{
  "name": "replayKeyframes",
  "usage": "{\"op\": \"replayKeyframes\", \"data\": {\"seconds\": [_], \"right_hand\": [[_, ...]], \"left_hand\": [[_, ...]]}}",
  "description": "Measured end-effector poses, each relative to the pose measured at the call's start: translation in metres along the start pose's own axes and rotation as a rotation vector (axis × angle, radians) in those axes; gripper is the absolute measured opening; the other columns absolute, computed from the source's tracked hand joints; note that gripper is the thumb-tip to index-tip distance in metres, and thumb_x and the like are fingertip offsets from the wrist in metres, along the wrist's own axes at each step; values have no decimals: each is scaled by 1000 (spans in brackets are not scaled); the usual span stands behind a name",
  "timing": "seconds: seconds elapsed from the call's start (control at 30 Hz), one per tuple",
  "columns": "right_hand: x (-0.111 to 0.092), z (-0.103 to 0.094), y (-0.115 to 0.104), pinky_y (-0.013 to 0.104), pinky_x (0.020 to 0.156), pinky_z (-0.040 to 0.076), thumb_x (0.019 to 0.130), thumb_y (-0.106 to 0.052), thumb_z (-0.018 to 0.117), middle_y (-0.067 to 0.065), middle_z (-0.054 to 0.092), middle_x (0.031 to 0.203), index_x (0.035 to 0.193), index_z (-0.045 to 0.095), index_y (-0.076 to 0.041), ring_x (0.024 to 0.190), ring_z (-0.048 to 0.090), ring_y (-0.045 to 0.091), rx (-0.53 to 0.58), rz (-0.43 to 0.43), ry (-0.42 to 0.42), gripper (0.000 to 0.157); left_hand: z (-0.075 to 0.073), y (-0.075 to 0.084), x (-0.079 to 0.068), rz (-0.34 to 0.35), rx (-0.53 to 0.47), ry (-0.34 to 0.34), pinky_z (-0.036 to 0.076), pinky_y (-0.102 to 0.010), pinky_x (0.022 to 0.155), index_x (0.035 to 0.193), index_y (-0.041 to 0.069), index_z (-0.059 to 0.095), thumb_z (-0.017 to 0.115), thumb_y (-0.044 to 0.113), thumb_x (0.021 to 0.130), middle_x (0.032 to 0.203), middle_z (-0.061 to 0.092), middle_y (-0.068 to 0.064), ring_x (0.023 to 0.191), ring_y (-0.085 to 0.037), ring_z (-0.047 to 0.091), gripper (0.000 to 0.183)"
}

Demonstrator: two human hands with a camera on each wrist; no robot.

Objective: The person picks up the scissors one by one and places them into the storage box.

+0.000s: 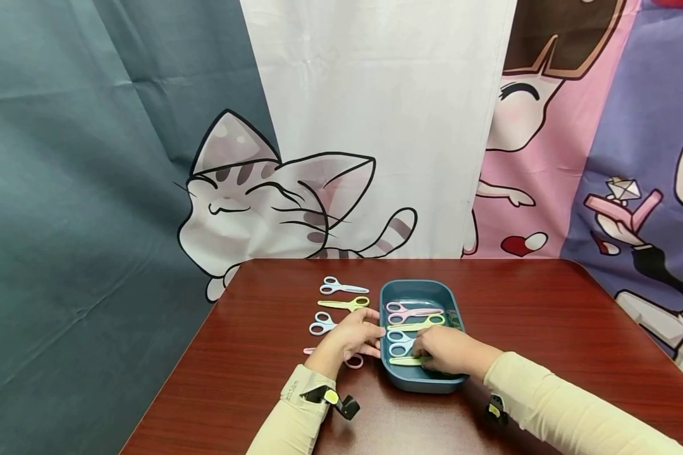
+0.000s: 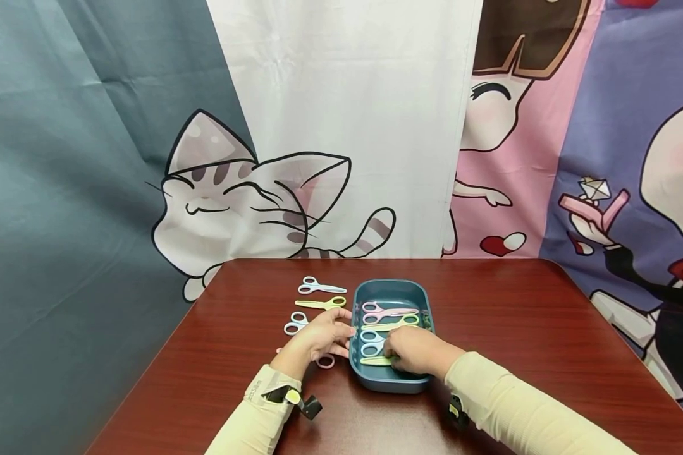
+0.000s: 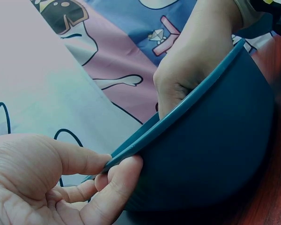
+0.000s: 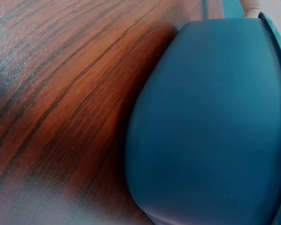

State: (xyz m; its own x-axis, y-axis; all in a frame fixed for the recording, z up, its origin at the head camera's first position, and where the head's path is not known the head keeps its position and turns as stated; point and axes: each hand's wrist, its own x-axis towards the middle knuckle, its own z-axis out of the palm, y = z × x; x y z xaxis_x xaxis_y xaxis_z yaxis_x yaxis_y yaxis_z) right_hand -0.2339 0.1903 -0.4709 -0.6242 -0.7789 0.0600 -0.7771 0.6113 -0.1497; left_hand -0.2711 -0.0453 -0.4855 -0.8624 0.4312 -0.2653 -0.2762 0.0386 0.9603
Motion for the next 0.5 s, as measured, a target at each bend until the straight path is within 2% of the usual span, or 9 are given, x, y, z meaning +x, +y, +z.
{"op": "replayKeyframes", "data": {"seconds": [0.2, 0.33, 0.4, 0.5], "right_hand": [[0, -2, -2, 23, 65, 53, 82, -9, 80, -7, 63, 82, 91, 75, -14, 74, 54, 1, -22, 25, 27, 12], [-3, -7, 0, 28, 69, 57, 82, -13, 80, -6, 65, 87, 95, 76, -13, 78, 57, 4, 12, 67, 58, 13], [-6, -12, 5, 33, 77, 59, 84, -17, 80, -5, 67, 93, 100, 76, -13, 85, 61, 7, 52, 118, 121, 17], [-13, -24, 15, 42, 84, 59, 87, -19, 78, 0, 69, 101, 108, 73, -9, 93, 64, 17, 154, 237, 320, 24]], "left_hand": [[0, 3, 0, 5, 4, 5, 60, -26, 50, 134, -5, 44, 59, -5, 94, 90, 62, -14, 59, -16, 57, 42], [1, 3, 0, -4, 4, 6, 60, -26, 51, 134, -4, 45, 59, -4, 95, 90, 61, -14, 60, -16, 57, 41], [1, 2, -1, -6, 11, 5, 60, -27, 51, 133, -4, 45, 60, -5, 95, 91, 62, -15, 60, -16, 57, 41], [2, 0, -1, -8, 14, 4, 60, -27, 51, 133, -4, 45, 60, -5, 94, 94, 63, -18, 59, -16, 58, 41]]}}
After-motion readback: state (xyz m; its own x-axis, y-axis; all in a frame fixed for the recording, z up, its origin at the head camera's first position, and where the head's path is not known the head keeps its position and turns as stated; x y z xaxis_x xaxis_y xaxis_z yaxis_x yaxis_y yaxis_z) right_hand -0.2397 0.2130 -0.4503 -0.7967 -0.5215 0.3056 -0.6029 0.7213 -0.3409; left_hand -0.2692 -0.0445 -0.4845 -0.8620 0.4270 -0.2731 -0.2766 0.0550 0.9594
